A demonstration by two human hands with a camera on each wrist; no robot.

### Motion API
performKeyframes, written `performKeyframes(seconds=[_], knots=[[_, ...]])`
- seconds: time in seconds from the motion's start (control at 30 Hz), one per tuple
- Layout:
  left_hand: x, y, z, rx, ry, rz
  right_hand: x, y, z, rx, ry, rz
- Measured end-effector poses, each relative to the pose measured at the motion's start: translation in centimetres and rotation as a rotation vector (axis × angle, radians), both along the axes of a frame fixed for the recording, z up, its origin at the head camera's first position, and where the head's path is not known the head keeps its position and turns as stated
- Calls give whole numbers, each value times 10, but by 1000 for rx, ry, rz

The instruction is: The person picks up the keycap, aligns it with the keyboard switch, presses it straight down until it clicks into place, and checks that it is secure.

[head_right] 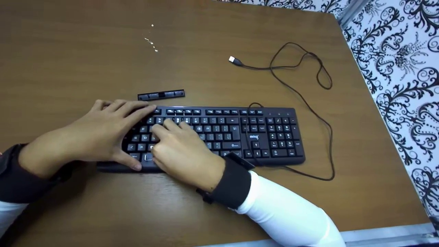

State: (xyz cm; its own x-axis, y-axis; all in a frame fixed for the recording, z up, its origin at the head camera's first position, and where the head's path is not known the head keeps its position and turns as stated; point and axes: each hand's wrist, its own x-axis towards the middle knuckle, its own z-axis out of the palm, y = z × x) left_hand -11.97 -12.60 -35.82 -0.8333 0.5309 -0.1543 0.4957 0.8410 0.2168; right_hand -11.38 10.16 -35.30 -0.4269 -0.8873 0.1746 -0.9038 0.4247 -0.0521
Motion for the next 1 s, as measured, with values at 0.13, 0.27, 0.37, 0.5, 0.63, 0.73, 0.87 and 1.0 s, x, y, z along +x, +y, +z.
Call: performKeyframes(seconds=[0.13,0.27,0.37,0.5,0.63,0.73,0.87,1.0], knots=[[-1,-2,1,-16,3,7,0,-1,3,51,5,-4],[-2,-2,1,-16,-7,1,-3,2,5,70,-42,14],[-3,-1,0,-18,-18,-7,-10,9,9,85,-112,3],[-5,-2,-3,-12,-56,-15,-21,24,14,175,-188,-130],[-9,-7,7,63,-169,23,-29,38,18,305,-244,-281],[-17,-12,17,115,-188,71,-33,43,18,355,-295,-334],[-39,-10,32,100,-48,86,-37,43,19,364,-335,-366],[-67,5,38,39,44,67,-38,43,20,360,-325,-362]])
